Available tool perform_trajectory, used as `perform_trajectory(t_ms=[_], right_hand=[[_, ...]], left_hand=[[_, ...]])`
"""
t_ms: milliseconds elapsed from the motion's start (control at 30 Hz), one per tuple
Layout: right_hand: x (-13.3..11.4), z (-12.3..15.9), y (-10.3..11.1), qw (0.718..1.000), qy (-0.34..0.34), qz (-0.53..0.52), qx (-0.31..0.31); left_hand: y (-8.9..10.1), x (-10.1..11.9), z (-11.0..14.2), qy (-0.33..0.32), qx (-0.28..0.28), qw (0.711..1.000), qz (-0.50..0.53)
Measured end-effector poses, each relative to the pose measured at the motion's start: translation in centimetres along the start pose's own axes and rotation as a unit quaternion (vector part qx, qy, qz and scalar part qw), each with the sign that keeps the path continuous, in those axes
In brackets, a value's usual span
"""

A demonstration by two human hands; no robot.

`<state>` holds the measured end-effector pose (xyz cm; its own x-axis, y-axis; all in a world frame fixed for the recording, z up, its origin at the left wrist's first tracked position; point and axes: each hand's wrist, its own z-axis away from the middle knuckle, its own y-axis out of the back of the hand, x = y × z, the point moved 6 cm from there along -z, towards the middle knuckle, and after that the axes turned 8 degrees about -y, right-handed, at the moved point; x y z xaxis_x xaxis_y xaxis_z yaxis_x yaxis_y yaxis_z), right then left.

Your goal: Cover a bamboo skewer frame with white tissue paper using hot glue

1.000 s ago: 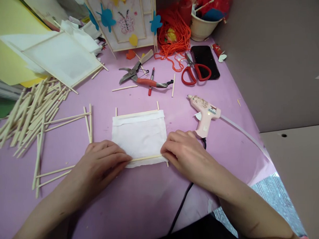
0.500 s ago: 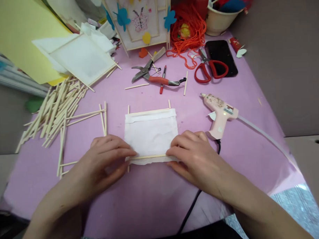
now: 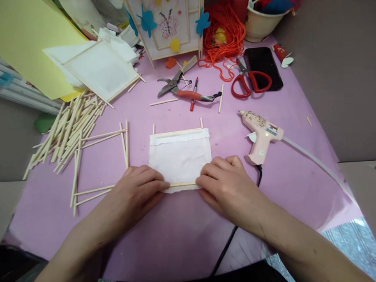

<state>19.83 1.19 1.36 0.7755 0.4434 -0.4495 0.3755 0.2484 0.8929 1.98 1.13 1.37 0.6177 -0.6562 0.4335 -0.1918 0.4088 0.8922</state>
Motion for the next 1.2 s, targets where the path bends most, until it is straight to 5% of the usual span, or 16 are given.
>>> perform_trajectory(t_ms=[1200], right_hand=[[-0.2, -0.2, -0.4, 0.999, -0.044, -0.007, 0.006]], left_hand=[[-0.2, 1.3, -0.1, 0.034, 0.067, 0.99, -0.12]])
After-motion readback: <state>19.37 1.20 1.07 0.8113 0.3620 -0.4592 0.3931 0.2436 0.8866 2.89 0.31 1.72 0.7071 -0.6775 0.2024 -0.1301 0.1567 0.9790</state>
